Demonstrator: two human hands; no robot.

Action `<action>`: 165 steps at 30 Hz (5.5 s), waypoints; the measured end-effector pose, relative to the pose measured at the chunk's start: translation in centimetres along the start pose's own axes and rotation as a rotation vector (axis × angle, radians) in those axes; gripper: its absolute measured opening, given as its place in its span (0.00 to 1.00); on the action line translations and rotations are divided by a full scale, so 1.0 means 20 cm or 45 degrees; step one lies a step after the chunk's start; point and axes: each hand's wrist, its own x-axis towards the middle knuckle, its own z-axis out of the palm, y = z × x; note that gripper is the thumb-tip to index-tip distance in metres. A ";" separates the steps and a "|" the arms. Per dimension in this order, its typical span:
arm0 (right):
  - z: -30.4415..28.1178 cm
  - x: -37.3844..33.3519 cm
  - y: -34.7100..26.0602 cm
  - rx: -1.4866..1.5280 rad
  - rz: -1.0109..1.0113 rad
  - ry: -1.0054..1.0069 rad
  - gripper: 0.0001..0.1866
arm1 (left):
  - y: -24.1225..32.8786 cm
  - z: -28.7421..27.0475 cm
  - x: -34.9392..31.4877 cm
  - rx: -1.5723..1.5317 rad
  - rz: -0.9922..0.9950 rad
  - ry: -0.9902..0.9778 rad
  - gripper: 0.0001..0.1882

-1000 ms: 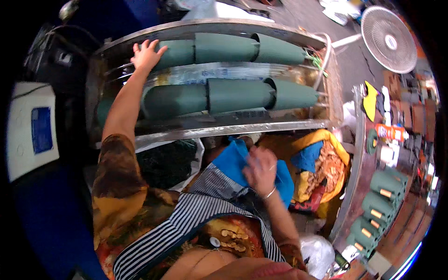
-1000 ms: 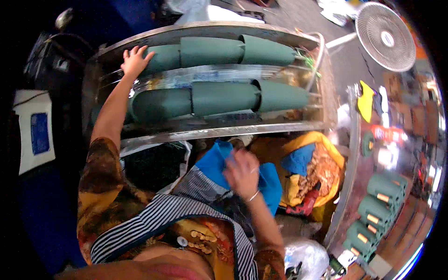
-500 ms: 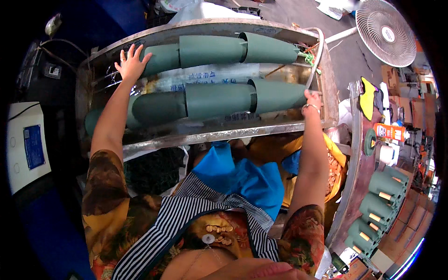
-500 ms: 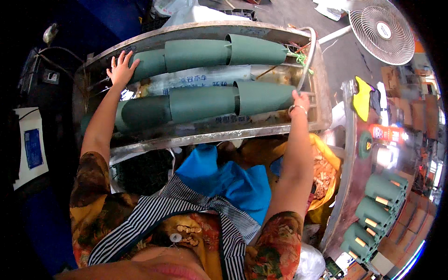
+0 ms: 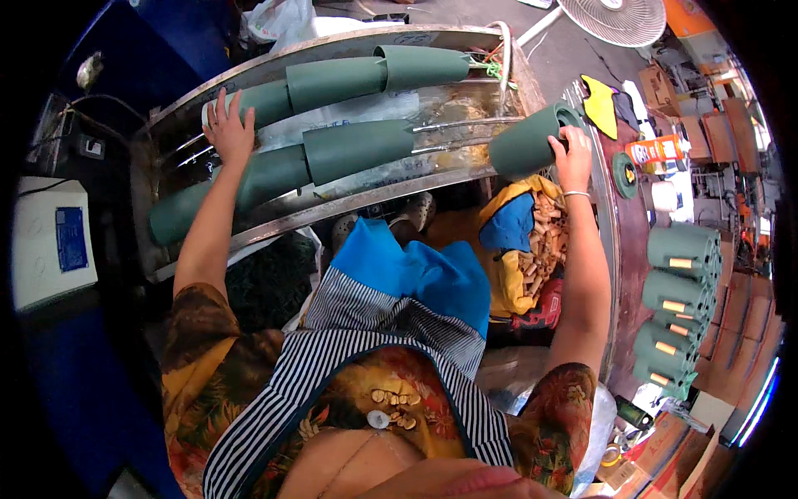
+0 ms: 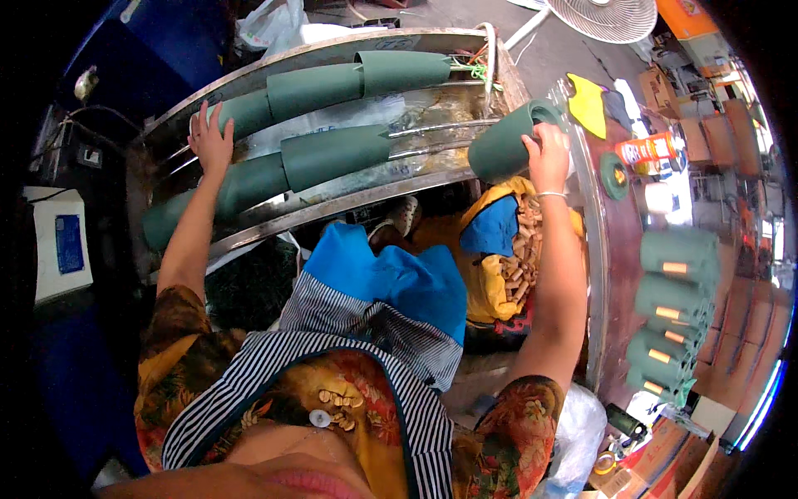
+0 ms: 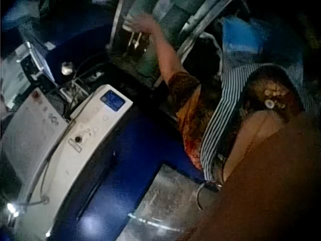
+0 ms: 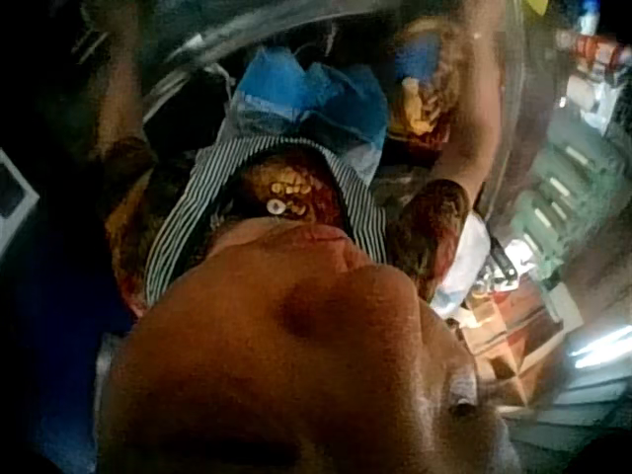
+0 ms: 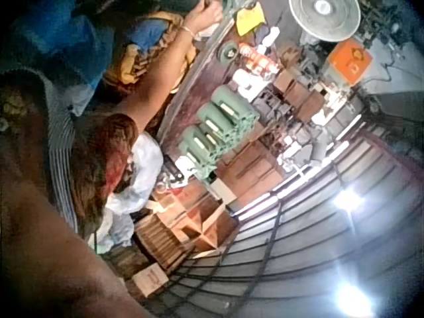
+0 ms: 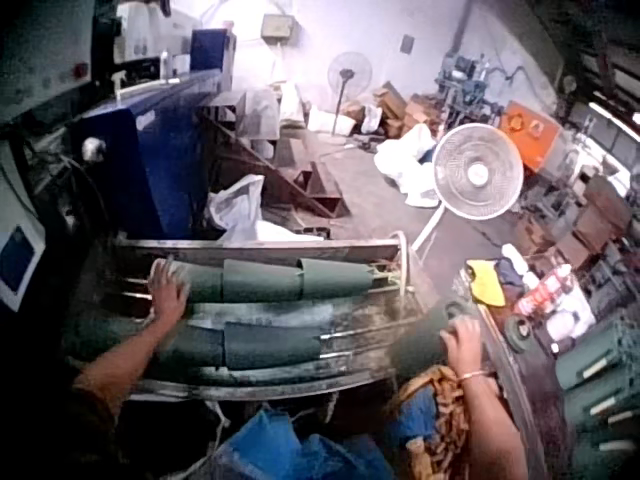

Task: The person inserts wooden sticks into green cylindrical sleeves, uses a handheld power tool to secure them, and wipes the assembled pieces with a blue cloth.

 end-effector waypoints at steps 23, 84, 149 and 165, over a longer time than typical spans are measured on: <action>-0.05 -0.76 -0.92 0.045 -0.395 0.207 0.12 | 1.71 -0.55 -0.10 -1.638 -0.495 -0.922 0.34; -0.68 -0.93 -0.81 1.199 0.345 -0.380 0.24 | 0.94 -1.63 -0.78 -1.914 -0.929 -1.549 0.21; -0.66 -2.49 -0.28 2.939 1.424 0.797 0.31 | 1.19 -1.10 -1.43 -1.881 -0.224 -0.925 0.16; -1.31 -1.55 -0.88 1.969 1.743 -0.658 0.26 | 1.13 -1.09 -1.51 -2.075 -0.244 -0.938 0.18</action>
